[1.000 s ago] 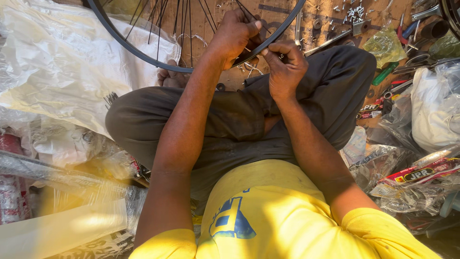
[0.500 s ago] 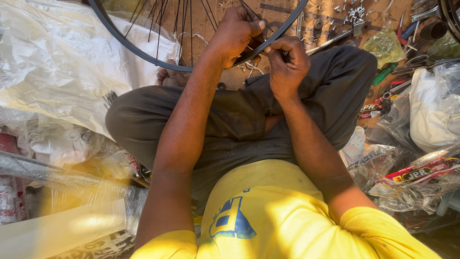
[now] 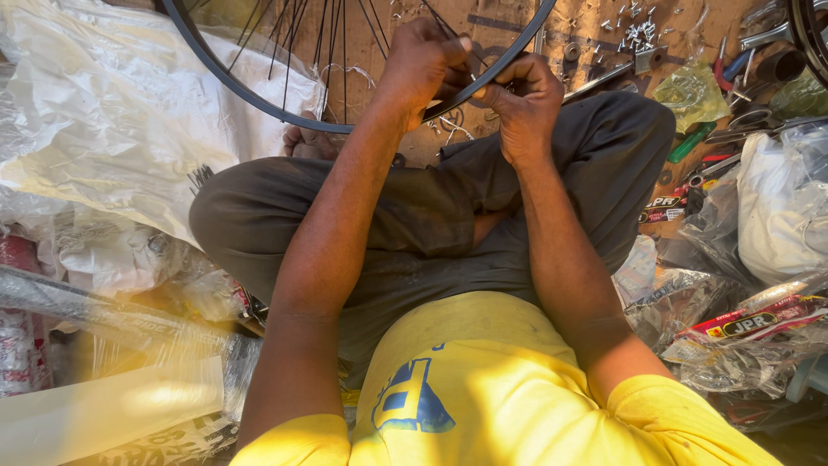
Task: The person sits on the floor and uses a spoke wrench to tighten the nipples on a bicycle wheel. They rotate the wheel to access different spokes and continue tightening them one by one.
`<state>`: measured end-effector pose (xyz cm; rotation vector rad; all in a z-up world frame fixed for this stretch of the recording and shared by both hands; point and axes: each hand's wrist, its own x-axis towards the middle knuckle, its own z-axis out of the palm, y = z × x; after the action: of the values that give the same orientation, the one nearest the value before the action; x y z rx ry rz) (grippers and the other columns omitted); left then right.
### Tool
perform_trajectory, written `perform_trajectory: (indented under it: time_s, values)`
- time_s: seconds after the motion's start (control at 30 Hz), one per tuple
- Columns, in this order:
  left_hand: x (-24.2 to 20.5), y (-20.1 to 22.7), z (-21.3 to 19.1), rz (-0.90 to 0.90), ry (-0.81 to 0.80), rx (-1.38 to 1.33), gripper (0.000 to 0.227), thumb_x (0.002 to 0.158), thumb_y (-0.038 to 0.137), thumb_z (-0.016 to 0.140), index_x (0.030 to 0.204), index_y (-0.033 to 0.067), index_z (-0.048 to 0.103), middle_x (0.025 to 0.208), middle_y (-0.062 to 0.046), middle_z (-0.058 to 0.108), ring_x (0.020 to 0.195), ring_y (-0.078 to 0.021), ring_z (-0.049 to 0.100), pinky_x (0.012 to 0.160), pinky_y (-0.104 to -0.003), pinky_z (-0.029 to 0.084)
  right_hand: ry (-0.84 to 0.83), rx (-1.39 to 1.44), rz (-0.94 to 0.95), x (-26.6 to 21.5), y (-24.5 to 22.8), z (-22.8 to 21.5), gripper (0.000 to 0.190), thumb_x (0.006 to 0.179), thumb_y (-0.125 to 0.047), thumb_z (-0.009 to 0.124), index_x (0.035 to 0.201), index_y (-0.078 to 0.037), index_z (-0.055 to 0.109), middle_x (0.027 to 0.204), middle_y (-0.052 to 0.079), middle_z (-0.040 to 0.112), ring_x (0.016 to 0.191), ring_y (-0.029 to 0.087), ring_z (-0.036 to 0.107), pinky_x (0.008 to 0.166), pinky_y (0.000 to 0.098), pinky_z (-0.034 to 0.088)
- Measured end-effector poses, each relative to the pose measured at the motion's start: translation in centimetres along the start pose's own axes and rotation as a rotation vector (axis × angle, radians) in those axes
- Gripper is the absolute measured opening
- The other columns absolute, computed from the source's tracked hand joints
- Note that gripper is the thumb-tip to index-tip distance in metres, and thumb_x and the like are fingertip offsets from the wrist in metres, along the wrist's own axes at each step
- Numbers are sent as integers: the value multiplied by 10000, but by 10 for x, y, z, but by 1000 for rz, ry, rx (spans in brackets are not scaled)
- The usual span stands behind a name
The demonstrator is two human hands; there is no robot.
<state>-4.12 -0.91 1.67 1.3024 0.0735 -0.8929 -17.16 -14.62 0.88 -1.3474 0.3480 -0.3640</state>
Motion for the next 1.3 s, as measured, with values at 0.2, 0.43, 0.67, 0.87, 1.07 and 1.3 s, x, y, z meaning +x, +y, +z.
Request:
perform_trajectory:
  time_s: [0.2,0.43,0.67,0.87,1.07,1.3]
  values:
    - [14,-10,2,378,129,263,222,921,72,733,1012,-31,558,786,-185,716,646,-255,721,563,-387,573,-42,-84,-63,5,-2,-5,264,885,-85,895,1011,-16,673,962,56,719,837,106,682,746,260,608]
    - [18,16,-21,381,-272,967,243,988,239,713,1084,16,706,887,-134,739,758,-242,709,640,-422,538,-60,-120,-86,7,1,-5,270,890,-68,906,1013,-15,672,988,46,714,874,104,669,785,265,584]
    - [3,-5,-1,491,-286,846,225,1040,212,662,1013,-12,669,806,-164,663,690,-282,625,643,-453,479,-71,-165,-134,-6,-11,-15,347,901,-34,899,1082,-34,604,1006,34,716,911,103,675,799,273,586]
    - [3,-1,-3,370,-474,598,227,1021,214,657,1097,0,674,875,-125,689,795,-237,657,692,-402,521,-75,-174,-78,-5,-11,-20,364,921,-78,910,1085,-43,587,992,28,692,877,77,641,770,252,557]
    - [-3,7,9,358,-322,949,332,1097,326,570,1069,26,710,812,-144,660,737,-272,626,695,-433,484,-143,-155,-135,0,-12,-21,341,944,-100,896,1098,-44,597,1000,53,730,902,98,691,788,270,597]
    - [3,14,4,593,-421,853,331,1083,320,570,1062,21,710,829,-120,670,725,-268,653,664,-444,498,-111,-194,-130,2,-13,-21,351,913,-110,906,1096,-44,613,971,60,718,847,87,658,695,239,554]
